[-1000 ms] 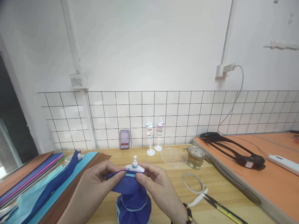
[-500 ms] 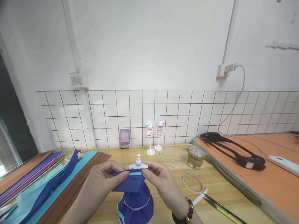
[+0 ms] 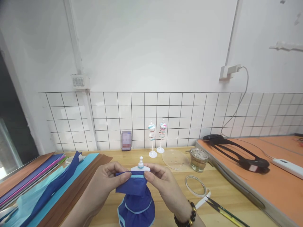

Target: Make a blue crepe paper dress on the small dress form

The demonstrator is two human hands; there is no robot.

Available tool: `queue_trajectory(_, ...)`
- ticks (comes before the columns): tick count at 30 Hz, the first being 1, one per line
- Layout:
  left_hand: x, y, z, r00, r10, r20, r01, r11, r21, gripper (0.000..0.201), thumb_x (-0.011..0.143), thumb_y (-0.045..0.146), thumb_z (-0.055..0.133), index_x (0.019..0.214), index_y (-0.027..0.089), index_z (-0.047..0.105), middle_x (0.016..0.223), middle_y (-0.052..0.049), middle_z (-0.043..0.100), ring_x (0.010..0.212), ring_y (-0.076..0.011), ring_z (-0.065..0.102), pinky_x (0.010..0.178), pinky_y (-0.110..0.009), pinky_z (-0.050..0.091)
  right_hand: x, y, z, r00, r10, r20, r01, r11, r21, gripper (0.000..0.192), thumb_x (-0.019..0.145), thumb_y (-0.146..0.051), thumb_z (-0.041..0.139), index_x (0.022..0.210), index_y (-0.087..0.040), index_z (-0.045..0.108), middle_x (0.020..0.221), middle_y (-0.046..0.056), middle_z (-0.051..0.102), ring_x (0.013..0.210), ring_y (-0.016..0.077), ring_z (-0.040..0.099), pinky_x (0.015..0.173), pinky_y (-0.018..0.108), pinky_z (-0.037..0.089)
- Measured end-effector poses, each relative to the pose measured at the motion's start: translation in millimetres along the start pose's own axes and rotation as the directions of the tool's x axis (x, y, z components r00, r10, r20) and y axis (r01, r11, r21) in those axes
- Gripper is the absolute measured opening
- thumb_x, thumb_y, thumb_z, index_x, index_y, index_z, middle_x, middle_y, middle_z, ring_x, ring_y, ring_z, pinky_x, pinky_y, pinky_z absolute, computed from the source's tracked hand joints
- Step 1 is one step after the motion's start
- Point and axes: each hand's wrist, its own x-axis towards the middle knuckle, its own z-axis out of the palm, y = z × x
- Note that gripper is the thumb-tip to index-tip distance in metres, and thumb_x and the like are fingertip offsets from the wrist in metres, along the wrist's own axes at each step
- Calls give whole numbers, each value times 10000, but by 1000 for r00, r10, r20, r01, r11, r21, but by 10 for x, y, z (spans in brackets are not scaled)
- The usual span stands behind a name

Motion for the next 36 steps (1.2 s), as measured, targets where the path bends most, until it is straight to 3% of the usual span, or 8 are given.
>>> queue_trajectory(5, -1, 44, -9, 999, -3, 49, 7, 997, -72, 266, 589, 328, 801, 565, 135, 619, 512, 16, 621, 487, -91, 515, 474, -197, 406, 1, 0, -4, 1000, 11, -2, -11, 1000, 15, 267, 761, -392, 694, 989, -257, 722, 850, 35, 734, 792, 183, 630, 807, 334, 465)
queue_trajectory(11, -19, 56, -27, 989, -2, 150, 26, 987, -159, 214, 583, 290, 816, 568, 137, 667, 519, 17, 633, 498, -95, 544, 511, -212, 437, -21, -32, 41, 998, 62, 11, -63, 985, 159, 257, 724, -390, 730, 935, -243, 736, 781, 29, 732, 719, 154, 624, 730, 280, 455)
queue_trajectory(20, -48, 30, -11, 957, 96, 275, -27, 970, -243, 166, 586, 262, 822, 579, 161, 691, 573, 14, 628, 521, -96, 529, 520, -216, 408, -68, 15, 130, 978, 114, 176, -174, 910, 376, 267, 693, -392, 760, 867, -192, 730, 737, 20, 718, 677, 119, 634, 684, 222, 444)
queue_trajectory(25, -138, 36, 36, 928, 179, 327, -92, 960, -263, 159, 561, 263, 839, 567, 188, 700, 576, 21, 609, 594, -120, 535, 604, -242, 412, -107, 46, 161, 960, 119, 255, -219, 884, 414, 295, 647, -424, 781, 811, -185, 728, 701, 5, 684, 576, 98, 590, 592, 201, 419)
queue_trajectory(29, -189, 81, 79, 911, 206, 356, -153, 973, -171, 140, 581, 277, 827, 574, 211, 702, 594, 22, 599, 646, -145, 552, 687, -281, 429, -97, 73, 153, 971, 98, 216, -178, 904, 388, 301, 603, -434, 804, 787, -209, 726, 696, -10, 664, 554, 89, 549, 546, 193, 385)
queue_trajectory(33, -207, 88, 132, 922, 258, 289, -283, 958, 48, 111, 591, 189, 812, 582, 218, 705, 664, -3, 627, 721, -180, 576, 714, -303, 441, -46, 115, 121, 986, 62, 152, -114, 924, 365, 343, 575, -403, 830, 849, -230, 716, 720, -12, 657, 575, 91, 548, 557, 200, 400)
queue_trajectory(36, -217, 58, 181, 919, 310, 243, -346, 930, 125, 113, 593, 172, 809, 580, 217, 707, 665, -11, 636, 739, -189, 581, 707, -300, 445, -13, 148, 92, 992, 50, 119, -92, 921, 380, 392, 580, -367, 837, 928, -249, 700, 757, -14, 661, 623, 96, 574, 590, 207, 423)
